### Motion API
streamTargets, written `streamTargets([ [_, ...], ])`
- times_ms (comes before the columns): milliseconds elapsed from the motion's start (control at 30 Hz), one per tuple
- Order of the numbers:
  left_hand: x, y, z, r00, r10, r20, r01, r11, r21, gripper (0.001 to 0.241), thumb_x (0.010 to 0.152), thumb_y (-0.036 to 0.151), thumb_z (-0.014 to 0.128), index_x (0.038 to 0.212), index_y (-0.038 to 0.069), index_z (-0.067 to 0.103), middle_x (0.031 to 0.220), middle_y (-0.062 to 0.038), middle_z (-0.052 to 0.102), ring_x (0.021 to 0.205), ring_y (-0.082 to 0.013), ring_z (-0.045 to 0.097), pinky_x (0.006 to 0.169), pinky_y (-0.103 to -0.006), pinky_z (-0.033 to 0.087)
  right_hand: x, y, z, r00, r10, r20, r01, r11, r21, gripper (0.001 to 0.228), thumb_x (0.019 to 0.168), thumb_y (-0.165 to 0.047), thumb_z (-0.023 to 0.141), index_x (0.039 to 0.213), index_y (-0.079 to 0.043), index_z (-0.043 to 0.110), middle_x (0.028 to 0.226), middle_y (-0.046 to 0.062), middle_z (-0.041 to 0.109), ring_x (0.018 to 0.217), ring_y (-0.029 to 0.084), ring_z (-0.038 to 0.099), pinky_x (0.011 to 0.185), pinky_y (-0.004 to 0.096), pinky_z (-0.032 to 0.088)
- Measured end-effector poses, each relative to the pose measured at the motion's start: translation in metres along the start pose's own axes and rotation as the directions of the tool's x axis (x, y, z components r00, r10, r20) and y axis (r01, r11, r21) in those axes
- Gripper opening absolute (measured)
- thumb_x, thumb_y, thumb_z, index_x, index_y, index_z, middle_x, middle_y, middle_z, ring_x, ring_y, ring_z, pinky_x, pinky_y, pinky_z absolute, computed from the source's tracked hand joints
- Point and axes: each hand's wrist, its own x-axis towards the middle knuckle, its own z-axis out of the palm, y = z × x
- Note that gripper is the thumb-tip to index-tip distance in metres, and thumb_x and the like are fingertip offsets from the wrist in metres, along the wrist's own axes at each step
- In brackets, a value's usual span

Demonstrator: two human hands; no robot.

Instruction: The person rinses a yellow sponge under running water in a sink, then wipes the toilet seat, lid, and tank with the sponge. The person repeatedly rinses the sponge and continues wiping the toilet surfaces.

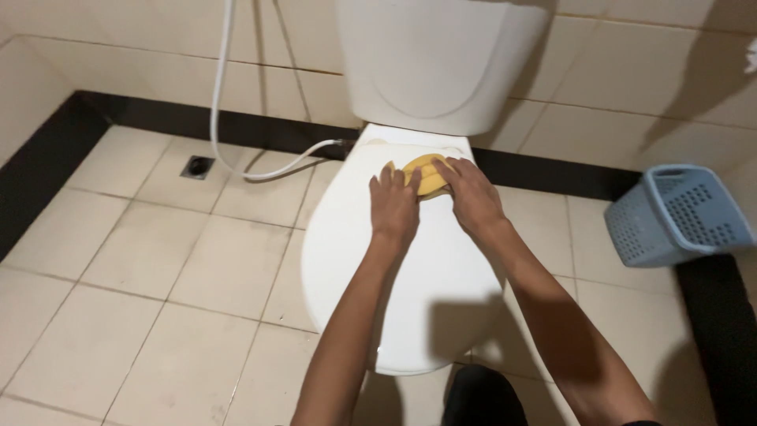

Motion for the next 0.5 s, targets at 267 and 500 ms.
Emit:
streamTargets([
  [267, 0.021, 0.065, 0.02, 0.985, 0.156, 0.074, -0.156, 0.988, -0.005, 0.063, 0.086, 0.008, 0.065, 0.147, 0.015, 0.053, 0.145, -0.019, 0.054, 0.146, -0.037, 0.036, 0.118, -0.0554, 0.027, -0.046, 0.051, -0.029, 0.973, 0.224, 0.049, -0.223, 0.974, -0.026, 0.053, 0.096, -0.013, 0.062, 0.149, -0.013, 0.052, 0.144, 0.016, 0.054, 0.13, 0.038, 0.051, 0.106, 0.048, 0.045],
  [500, 0.048, 0.043, 0.018, 0.969, 0.131, 0.211, -0.142, 0.989, 0.036, 0.064, 0.092, 0.007, 0.062, 0.151, 0.024, 0.046, 0.158, -0.011, 0.041, 0.153, -0.0306, 0.026, 0.126, -0.0561, 0.015, -0.02, 0.061, -0.001, 0.985, 0.17, -0.024, -0.171, 0.977, -0.124, 0.056, 0.094, -0.014, 0.064, 0.148, -0.011, 0.053, 0.147, 0.018, 0.052, 0.133, 0.039, 0.051, 0.111, 0.048, 0.043],
])
